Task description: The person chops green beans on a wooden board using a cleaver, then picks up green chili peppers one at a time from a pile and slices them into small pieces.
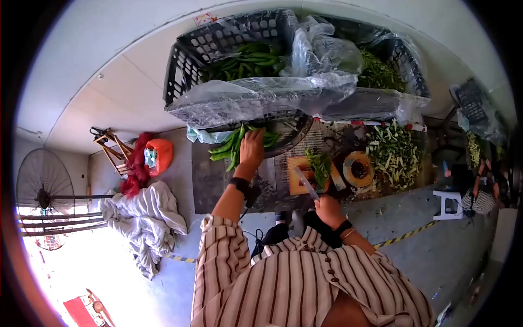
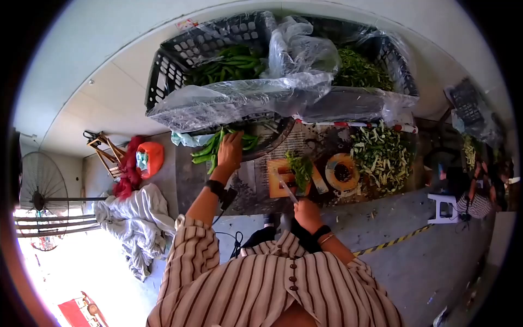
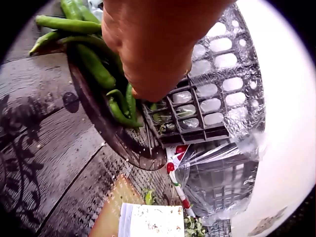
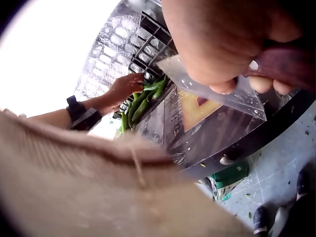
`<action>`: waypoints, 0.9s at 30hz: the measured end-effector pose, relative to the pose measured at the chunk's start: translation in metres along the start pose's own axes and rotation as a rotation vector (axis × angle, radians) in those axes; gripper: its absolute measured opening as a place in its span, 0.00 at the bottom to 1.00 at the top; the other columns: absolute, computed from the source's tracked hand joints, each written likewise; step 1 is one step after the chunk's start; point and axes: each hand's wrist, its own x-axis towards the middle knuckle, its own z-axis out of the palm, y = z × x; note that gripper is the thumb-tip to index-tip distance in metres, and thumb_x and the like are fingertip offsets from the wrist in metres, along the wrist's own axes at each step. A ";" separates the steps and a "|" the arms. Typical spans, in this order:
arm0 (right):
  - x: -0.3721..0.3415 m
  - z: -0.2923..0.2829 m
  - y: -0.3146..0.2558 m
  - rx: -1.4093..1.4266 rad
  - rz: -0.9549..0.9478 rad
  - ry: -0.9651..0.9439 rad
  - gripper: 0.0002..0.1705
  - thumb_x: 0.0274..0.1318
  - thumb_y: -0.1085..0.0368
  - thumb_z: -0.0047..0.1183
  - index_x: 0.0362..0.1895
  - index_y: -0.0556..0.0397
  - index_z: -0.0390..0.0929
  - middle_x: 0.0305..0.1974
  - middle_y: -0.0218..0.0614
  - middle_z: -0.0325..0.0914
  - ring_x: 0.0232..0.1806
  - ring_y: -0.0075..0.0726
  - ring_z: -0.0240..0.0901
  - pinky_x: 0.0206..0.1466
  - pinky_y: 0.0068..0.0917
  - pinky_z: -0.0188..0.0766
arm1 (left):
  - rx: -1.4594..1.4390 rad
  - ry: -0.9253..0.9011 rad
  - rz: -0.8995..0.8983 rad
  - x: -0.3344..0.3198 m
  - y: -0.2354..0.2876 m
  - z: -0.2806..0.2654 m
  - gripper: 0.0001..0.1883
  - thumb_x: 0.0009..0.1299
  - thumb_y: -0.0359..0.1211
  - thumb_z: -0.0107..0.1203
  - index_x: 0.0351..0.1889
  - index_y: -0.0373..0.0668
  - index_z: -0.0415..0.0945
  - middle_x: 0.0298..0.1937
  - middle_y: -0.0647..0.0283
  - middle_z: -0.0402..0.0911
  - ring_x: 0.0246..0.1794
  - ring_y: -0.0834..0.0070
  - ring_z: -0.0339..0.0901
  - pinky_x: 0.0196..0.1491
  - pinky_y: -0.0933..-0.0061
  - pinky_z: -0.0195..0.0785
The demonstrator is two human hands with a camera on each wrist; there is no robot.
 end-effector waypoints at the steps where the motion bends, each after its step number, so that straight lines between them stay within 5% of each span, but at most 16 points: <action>1: 0.000 -0.001 0.000 0.016 0.028 -0.033 0.14 0.51 0.59 0.49 0.24 0.58 0.72 0.25 0.51 0.73 0.29 0.60 0.69 0.32 0.49 0.65 | -0.006 0.000 0.004 0.008 -0.001 0.002 0.23 0.57 0.25 0.50 0.53 0.41 0.69 0.51 0.58 0.71 0.55 0.60 0.63 0.55 0.62 0.59; 7: -0.001 0.000 -0.002 0.002 0.054 -0.012 0.12 0.51 0.61 0.49 0.25 0.58 0.73 0.26 0.51 0.73 0.29 0.59 0.70 0.32 0.48 0.67 | 0.374 -0.233 0.062 0.032 -0.016 0.009 0.16 0.53 0.29 0.51 0.42 0.47 0.73 0.43 0.64 0.73 0.49 0.65 0.65 0.47 0.65 0.59; 13: 0.000 0.001 0.000 0.013 0.035 0.001 0.11 0.51 0.61 0.49 0.26 0.58 0.72 0.27 0.50 0.73 0.29 0.58 0.71 0.32 0.48 0.67 | 0.356 -0.084 0.127 0.027 -0.016 -0.001 0.10 0.51 0.30 0.52 0.33 0.47 0.75 0.36 0.64 0.72 0.44 0.65 0.68 0.43 0.66 0.60; 19: 0.001 0.010 0.009 0.027 0.015 0.018 0.12 0.50 0.61 0.49 0.26 0.58 0.72 0.26 0.49 0.73 0.29 0.57 0.71 0.32 0.48 0.67 | -0.058 0.148 0.013 0.004 0.019 -0.048 0.11 0.56 0.30 0.54 0.38 0.42 0.74 0.40 0.61 0.75 0.43 0.58 0.70 0.44 0.61 0.63; 21: 0.001 0.009 0.010 0.041 0.001 0.035 0.12 0.50 0.61 0.50 0.25 0.59 0.72 0.25 0.50 0.73 0.28 0.57 0.71 0.32 0.48 0.68 | -0.074 0.218 0.074 -0.006 0.033 -0.054 0.11 0.57 0.29 0.56 0.38 0.40 0.72 0.35 0.58 0.76 0.35 0.58 0.72 0.38 0.64 0.65; 24: 0.001 0.012 0.011 0.067 0.036 0.022 0.13 0.51 0.61 0.50 0.24 0.59 0.72 0.25 0.50 0.72 0.28 0.56 0.71 0.32 0.47 0.68 | -0.694 0.155 -0.453 -0.033 0.058 -0.039 0.09 0.58 0.28 0.57 0.34 0.38 0.70 0.28 0.61 0.75 0.24 0.72 0.70 0.27 0.73 0.63; 27: -0.001 0.011 0.009 0.109 0.047 0.046 0.13 0.52 0.61 0.50 0.24 0.59 0.72 0.22 0.50 0.71 0.26 0.58 0.69 0.30 0.48 0.65 | -1.011 0.022 -0.533 -0.076 0.047 0.016 0.08 0.58 0.27 0.57 0.33 0.36 0.71 0.32 0.63 0.77 0.27 0.75 0.72 0.28 0.75 0.64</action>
